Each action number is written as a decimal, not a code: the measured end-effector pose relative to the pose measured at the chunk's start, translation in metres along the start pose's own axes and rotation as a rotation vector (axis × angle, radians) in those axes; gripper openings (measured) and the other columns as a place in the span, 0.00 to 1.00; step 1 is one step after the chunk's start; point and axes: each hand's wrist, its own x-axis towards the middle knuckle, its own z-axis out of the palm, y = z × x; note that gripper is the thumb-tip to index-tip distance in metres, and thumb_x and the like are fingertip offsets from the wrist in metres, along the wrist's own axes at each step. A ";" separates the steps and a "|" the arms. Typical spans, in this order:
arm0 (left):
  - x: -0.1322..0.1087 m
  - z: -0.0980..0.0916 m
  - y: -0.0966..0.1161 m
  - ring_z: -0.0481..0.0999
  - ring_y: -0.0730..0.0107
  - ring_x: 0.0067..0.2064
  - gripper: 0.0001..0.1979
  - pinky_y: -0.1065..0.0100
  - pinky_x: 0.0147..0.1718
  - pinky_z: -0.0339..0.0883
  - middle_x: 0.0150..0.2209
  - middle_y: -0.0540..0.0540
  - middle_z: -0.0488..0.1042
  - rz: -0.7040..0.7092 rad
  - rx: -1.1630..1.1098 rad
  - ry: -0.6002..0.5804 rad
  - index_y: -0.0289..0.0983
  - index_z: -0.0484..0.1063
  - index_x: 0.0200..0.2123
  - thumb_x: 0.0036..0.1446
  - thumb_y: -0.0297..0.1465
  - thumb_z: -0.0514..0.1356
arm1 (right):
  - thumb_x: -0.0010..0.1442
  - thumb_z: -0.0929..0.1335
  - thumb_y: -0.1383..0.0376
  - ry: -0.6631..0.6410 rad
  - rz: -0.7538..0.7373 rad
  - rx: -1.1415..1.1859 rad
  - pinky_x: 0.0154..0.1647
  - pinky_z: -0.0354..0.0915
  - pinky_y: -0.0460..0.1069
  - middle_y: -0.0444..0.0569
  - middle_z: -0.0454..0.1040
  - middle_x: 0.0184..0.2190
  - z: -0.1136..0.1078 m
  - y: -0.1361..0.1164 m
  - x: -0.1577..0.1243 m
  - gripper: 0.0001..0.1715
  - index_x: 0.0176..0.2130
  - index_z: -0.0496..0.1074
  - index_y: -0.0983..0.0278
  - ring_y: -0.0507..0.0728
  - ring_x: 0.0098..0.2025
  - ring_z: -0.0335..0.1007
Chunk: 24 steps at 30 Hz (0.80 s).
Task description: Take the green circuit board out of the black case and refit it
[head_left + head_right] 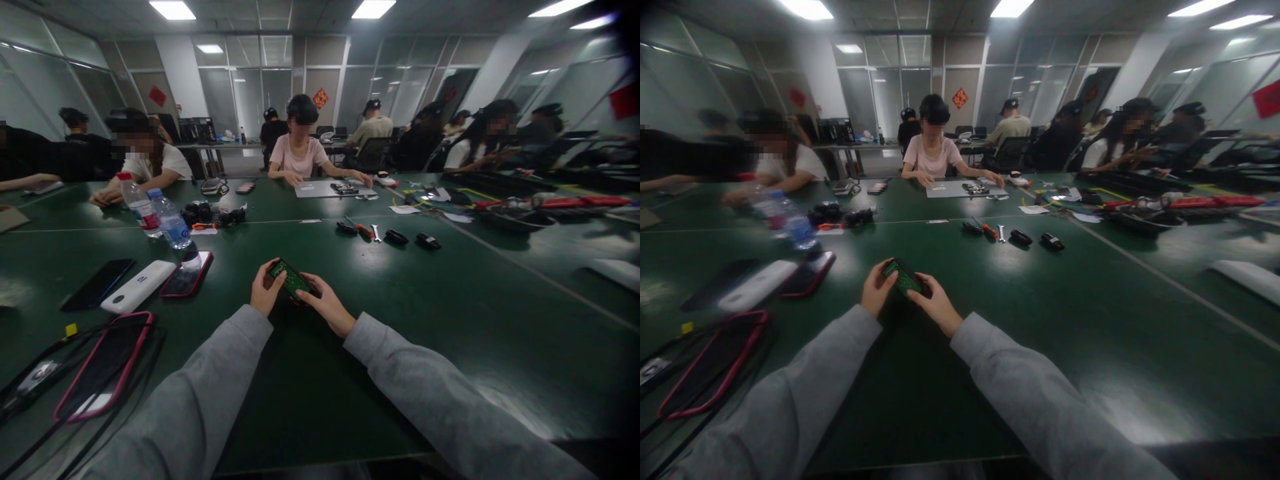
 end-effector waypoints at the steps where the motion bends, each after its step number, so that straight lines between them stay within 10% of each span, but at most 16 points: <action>1: 0.000 0.000 0.001 0.70 0.63 0.49 0.20 0.60 0.50 0.62 0.48 0.40 0.70 0.002 0.006 0.002 0.36 0.66 0.46 0.50 0.37 0.61 | 0.50 0.70 0.59 -0.005 0.003 0.000 0.45 0.67 0.53 0.52 0.65 0.50 0.000 -0.001 0.000 0.31 0.51 0.60 0.61 0.56 0.48 0.66; 24: -0.005 0.008 -0.002 0.71 0.62 0.48 0.30 0.57 0.49 0.63 0.49 0.39 0.68 -0.133 -0.110 -0.042 0.37 0.59 0.49 0.42 0.34 0.66 | 0.51 0.69 0.57 0.053 -0.166 -0.129 0.51 0.61 0.52 0.49 0.67 0.43 0.001 0.013 0.004 0.24 0.45 0.61 0.63 0.54 0.47 0.65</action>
